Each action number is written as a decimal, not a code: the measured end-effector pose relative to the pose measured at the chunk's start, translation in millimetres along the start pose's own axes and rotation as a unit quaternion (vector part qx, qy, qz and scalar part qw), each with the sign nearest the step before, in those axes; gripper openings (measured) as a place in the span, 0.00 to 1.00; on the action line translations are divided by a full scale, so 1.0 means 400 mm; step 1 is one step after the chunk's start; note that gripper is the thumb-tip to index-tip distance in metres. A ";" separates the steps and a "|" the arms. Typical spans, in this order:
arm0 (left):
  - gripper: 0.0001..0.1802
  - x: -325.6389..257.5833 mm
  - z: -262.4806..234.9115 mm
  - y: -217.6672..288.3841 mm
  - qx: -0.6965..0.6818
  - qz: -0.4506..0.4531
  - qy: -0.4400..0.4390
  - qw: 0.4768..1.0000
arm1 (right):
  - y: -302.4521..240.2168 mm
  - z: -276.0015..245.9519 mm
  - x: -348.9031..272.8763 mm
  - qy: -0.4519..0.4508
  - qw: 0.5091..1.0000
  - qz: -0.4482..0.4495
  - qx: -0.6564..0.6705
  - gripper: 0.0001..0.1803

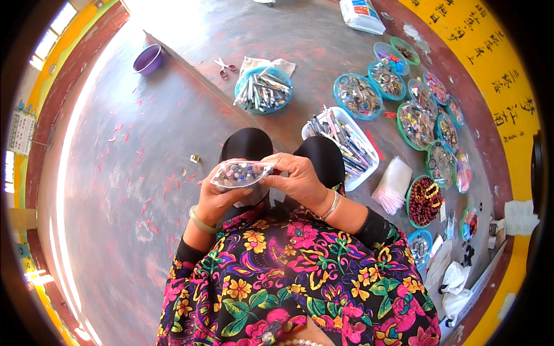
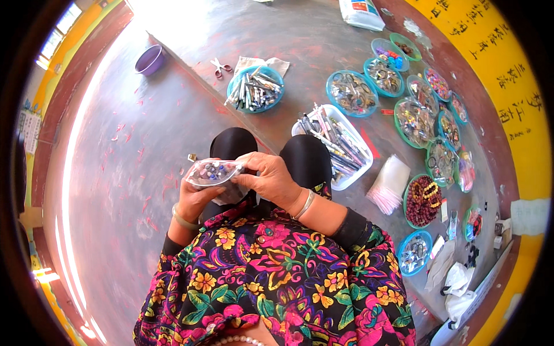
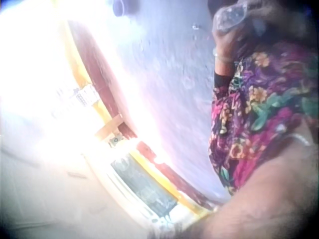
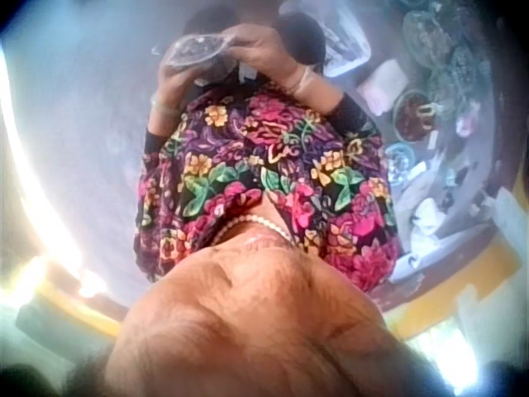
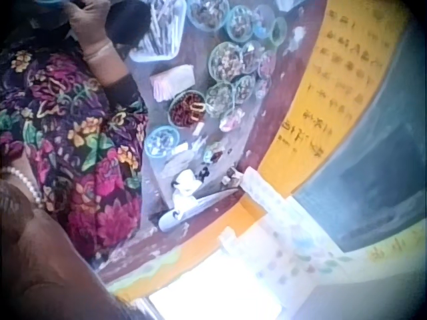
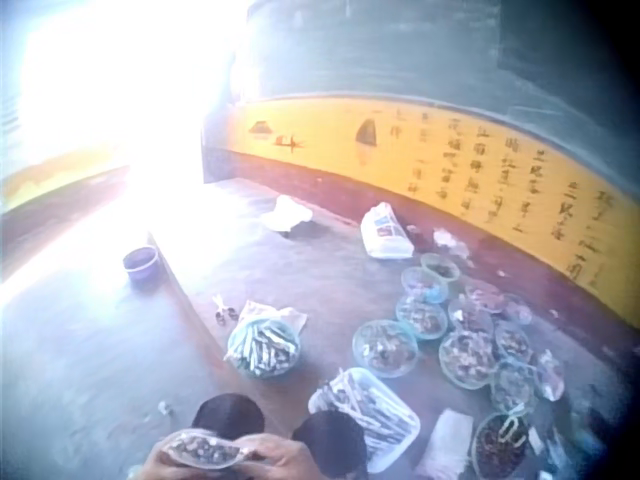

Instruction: The person sits on the floor and packs various small items, including pens and beads, into a clear plastic bag. They pick up items from a white tray and the surrounding floor, placing them into the bag held in their left hand.

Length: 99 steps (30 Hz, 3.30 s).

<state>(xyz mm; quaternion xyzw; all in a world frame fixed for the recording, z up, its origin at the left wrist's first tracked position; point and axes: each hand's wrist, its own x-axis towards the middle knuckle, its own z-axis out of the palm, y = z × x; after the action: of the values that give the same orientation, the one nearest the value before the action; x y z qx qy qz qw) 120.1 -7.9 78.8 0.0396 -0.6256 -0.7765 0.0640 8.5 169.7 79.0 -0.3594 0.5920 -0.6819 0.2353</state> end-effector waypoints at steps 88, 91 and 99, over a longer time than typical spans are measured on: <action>0.23 -0.004 -0.021 0.021 -0.068 0.038 -0.053 0.995 | -0.222 -0.086 -0.044 0.185 0.968 -0.152 -0.074 0.35; 0.24 -0.010 -0.018 0.024 -0.082 0.032 -0.059 0.994 | -0.244 -0.042 -0.005 0.183 0.968 -0.172 -0.013 0.32; 0.27 -0.018 -0.012 0.041 -0.069 -0.002 -0.067 0.995 | -0.201 0.024 0.043 0.051 0.976 -0.206 -0.046 0.23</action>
<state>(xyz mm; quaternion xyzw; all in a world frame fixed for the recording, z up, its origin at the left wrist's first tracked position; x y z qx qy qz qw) 128.8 -14.7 93.5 -0.0157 -0.5733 -0.8189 0.0227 13.6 165.9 161.5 -0.4484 0.5476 -0.7052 0.0427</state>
